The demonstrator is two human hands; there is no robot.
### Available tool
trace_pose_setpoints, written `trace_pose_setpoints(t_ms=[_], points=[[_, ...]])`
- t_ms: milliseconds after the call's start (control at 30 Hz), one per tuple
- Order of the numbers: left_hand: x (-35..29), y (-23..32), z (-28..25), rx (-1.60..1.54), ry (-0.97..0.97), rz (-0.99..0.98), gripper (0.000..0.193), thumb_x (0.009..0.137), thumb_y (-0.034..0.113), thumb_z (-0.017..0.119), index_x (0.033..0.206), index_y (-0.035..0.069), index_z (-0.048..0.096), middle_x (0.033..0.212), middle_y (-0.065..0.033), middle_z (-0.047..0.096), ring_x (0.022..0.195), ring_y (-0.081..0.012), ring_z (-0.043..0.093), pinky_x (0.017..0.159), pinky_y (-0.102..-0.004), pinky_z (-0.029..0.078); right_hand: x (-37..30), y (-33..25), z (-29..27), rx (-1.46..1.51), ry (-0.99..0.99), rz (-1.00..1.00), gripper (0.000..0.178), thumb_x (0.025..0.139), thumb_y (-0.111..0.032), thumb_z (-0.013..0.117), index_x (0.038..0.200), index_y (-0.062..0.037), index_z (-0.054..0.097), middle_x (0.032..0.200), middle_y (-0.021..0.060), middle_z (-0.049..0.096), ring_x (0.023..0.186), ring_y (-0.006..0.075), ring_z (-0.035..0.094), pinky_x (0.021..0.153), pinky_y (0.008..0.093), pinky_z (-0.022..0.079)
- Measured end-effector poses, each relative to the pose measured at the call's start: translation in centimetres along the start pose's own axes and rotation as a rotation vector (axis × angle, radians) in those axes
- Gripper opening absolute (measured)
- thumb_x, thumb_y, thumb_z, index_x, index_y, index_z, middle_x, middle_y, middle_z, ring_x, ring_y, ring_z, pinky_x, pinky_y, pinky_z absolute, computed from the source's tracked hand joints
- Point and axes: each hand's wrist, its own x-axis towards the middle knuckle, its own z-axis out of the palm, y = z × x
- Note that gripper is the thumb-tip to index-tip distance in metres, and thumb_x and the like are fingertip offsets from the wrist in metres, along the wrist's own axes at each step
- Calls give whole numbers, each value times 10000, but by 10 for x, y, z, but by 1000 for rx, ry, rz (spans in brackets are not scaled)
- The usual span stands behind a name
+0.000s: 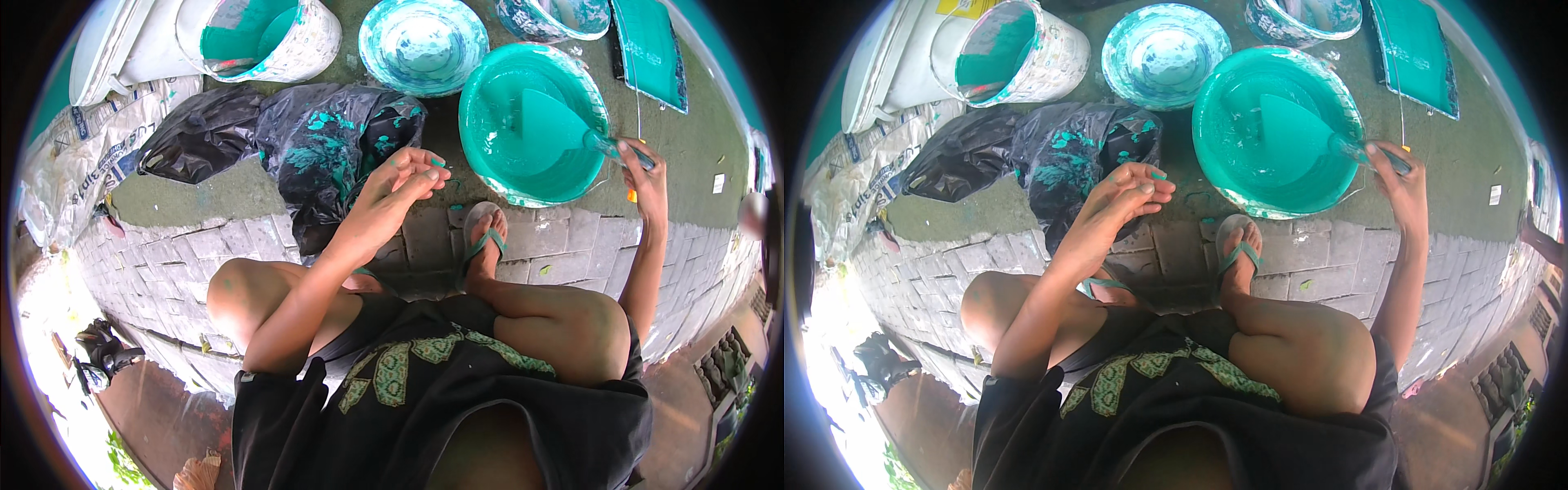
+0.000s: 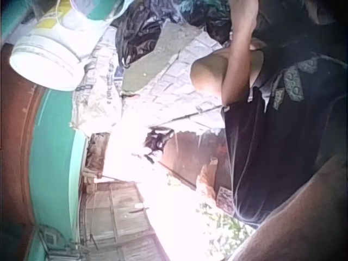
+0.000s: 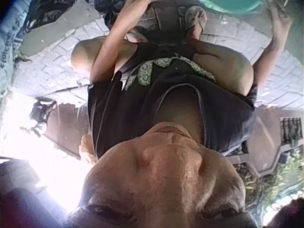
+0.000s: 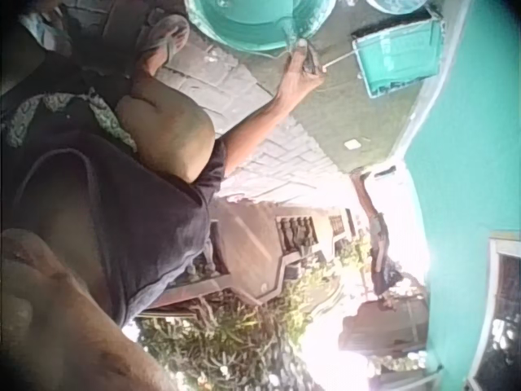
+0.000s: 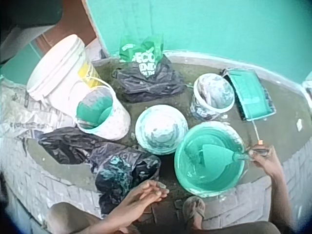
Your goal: The person mixes green paint by pouring it from a small bucket into a larger bowl and stirring it with a brush.
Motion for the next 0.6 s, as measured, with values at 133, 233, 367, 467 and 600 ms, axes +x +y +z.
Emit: trace_pose_setpoints(t_ms=[133, 233, 367, 467, 600], points=[[-3, 0, 1, -1, -5, 21, 352, 970, 311, 524, 1177, 27, 514, 1146, -118, 600, 1101, -185, 562, 971, -326, 429, -26, 4, -10, 24, 157, -38, 395, 891, -356, 673, 1075, -6, 677, 661, -62, 455, 538, 17, 331, 477, 207, 232], [-5, 1, 2, -2, 0, 25, 356, 970, 315, 525, 1178, 26, 514, 1144, -117, 601, 1101, -185, 563, 971, -327, 429, -43, -1, -13, 36, 276, -84, 395, 893, -346, 670, 1087, -2, 677, 670, -45, 463, 559, 34, 341, 503, 211, 240], [-7, 2, 2, -13, 9, 26, 357, 969, 316, 527, 1177, 26, 513, 1141, -118, 602, 1100, -185, 564, 973, -327, 429, -58, 1, -25, 98, 372, -124, 376, 880, -331, 682, 1076, -11, 690, 717, -14, 527, 603, 45, 390, 532, 205, 283], [-5, 1, 2, 0, 2, 22, 354, 968, 311, 528, 1178, 26, 512, 1141, -119, 601, 1098, -184, 565, 974, -324, 428, -69, 6, -38, 106, 428, -171, 366, 881, -318, 678, 1076, -9, 687, 805, 12, 569, 625, 48, 386, 542, 205, 288], [-5, 1, 1, 5, 8, 20, 351, 970, 308, 529, 1178, 25, 512, 1137, -118, 602, 1095, -183, 567, 971, -321, 429, -78, 0, -52, 100, 530, -191, 429, 860, -397, 693, 1083, -30, 688, 1027, 66, 629, 810, 114, 555, 632, 232, 430]])
